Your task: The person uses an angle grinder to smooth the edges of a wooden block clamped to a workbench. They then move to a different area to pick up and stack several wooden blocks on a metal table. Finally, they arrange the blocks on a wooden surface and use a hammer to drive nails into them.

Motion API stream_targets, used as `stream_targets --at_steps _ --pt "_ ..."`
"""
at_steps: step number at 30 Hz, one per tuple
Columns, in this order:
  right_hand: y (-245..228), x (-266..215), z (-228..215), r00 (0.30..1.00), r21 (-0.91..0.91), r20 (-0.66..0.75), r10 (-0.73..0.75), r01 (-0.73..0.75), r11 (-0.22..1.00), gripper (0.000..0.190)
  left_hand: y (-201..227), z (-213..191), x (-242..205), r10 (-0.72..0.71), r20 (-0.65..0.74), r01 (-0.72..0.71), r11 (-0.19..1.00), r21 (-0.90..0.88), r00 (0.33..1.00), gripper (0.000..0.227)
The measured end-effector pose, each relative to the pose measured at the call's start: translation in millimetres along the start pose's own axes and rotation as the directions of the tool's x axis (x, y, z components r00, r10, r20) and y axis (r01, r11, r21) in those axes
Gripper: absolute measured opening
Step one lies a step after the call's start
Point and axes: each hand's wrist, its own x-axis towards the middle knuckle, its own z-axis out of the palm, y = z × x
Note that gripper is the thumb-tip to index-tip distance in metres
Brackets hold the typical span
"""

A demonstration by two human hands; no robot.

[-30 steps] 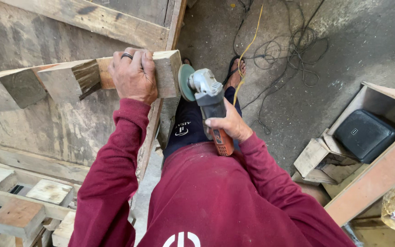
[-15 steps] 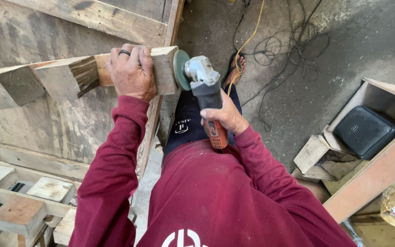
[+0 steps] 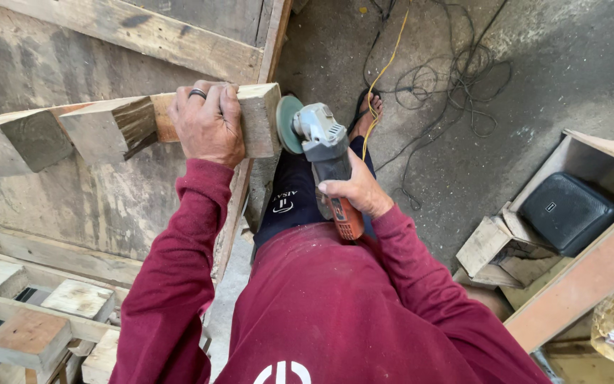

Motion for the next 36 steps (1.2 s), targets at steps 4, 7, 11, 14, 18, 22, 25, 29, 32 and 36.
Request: stream_targets --at_steps 4,7,11,14,18,22,25,29,32,36 --pt "-2.2 4.6 -0.7 0.986 0.147 0.023 0.164 -0.165 0.975 0.071 1.0 -0.3 -2.9 -0.018 0.005 0.018 1.0 -0.003 1.0 0.029" --pt "-3.8 19.8 -3.1 0.979 0.213 0.005 0.206 -0.202 0.956 0.064 -0.3 -1.0 -1.0 -0.008 -0.01 0.008 1.0 0.001 1.0 0.029" --pt "-5.7 16.4 -8.8 0.965 0.179 -0.064 0.253 -0.238 0.955 0.063 -0.3 -1.4 4.9 0.008 -0.02 -0.008 1.0 -0.002 1.0 0.03" --pt "-6.4 -2.1 -7.8 0.965 0.237 -0.02 0.262 -0.25 0.939 0.062 0.5 -2.3 -2.5 -0.014 -0.002 0.014 1.0 -0.024 1.0 0.031" --pt "-13.7 7.2 -5.0 0.977 0.28 0.018 0.212 -0.208 0.937 0.062 -1.5 1.5 -0.8 -0.023 -0.005 0.023 1.0 -0.012 1.0 0.033" --pt "-19.3 21.7 -2.3 0.98 0.265 0.035 0.196 -0.198 0.944 0.062 -3.6 1.9 -1.2 -0.027 0.01 0.027 1.0 -0.012 1.0 0.034" --pt "-15.8 12.6 0.9 0.967 0.267 0.024 0.254 -0.251 0.931 0.063 -2.8 1.3 -2.6 -0.013 0.013 0.013 1.0 -0.009 1.0 0.035" --pt "-6.7 -1.2 5.9 0.964 0.264 0.033 0.263 -0.262 0.928 0.062 -3.9 0.4 -6.5 -0.008 0.008 0.009 1.0 -0.012 1.0 0.036" --pt "-4.7 -5.4 7.2 0.945 0.248 -0.014 0.327 -0.313 0.917 0.065 -4.6 4.7 -1.2 -0.011 -0.004 0.011 1.0 -0.005 1.0 0.037" --pt "-7.7 -19.9 14.0 0.963 0.239 -0.012 0.271 -0.26 0.935 0.072 -5.4 5.2 -3.8 0.0 -0.009 -0.001 1.0 -0.015 1.0 0.039"
